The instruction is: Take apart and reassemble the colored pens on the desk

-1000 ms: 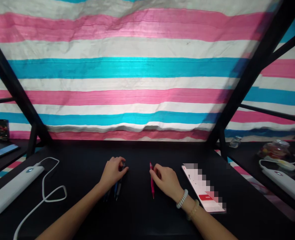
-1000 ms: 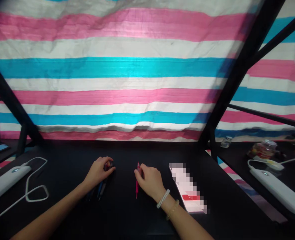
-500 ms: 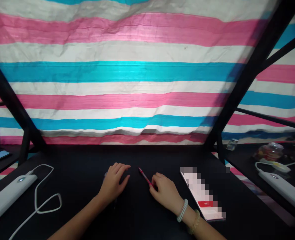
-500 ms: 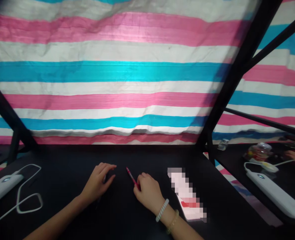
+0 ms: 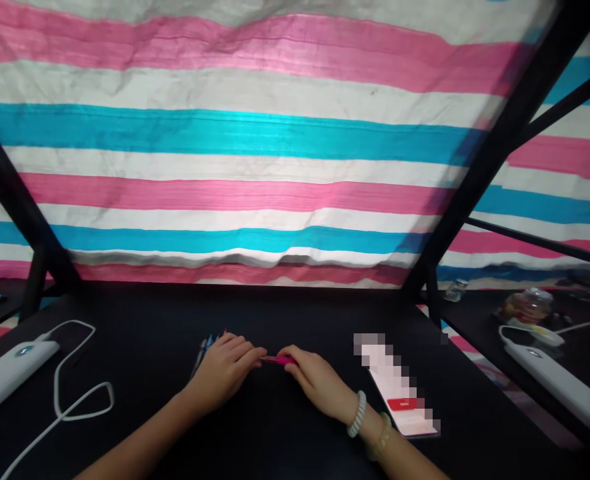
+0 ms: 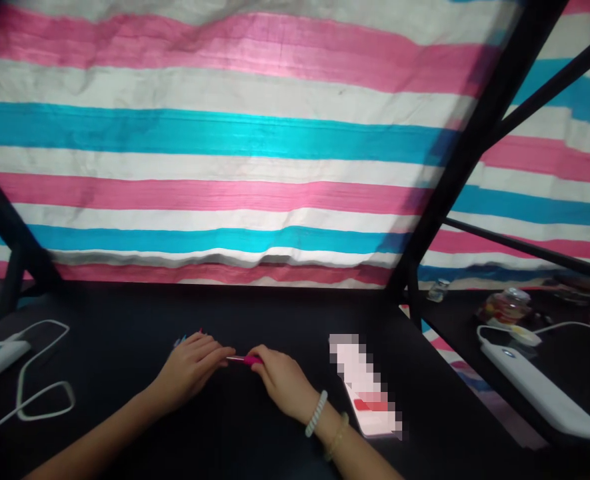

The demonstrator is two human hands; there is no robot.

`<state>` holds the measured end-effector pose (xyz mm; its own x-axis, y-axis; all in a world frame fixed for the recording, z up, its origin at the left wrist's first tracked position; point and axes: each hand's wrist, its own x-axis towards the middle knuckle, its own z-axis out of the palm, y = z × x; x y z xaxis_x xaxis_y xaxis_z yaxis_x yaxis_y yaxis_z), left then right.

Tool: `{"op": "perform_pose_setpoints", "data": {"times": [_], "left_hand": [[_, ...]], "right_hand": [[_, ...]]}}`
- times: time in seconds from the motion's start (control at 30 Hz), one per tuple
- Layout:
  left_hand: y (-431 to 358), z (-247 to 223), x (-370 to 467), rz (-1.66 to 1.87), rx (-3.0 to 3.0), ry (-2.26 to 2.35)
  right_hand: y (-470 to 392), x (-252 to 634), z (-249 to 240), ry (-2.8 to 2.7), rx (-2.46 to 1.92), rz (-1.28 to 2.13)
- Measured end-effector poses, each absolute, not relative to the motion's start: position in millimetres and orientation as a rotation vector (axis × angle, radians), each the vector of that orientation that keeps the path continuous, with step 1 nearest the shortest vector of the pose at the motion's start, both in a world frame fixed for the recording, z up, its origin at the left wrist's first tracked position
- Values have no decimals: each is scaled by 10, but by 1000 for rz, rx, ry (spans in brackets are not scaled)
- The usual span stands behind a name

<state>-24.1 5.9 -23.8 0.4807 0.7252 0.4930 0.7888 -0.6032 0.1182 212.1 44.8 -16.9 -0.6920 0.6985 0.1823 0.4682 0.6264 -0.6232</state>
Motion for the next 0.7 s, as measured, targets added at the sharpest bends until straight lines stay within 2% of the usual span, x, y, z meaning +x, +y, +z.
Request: {"op": "perform_pose_setpoints", "data": {"times": [0.37, 0.7], "left_hand": [[-30, -198, -146, -454, -2504, -1390], [-62, -219, -127, -421, -2535, -1497]], "right_hand": [[428, 2100, -237, -2542, -907, 641], [403, 2099, -246, -2657, -986, 367]]}}
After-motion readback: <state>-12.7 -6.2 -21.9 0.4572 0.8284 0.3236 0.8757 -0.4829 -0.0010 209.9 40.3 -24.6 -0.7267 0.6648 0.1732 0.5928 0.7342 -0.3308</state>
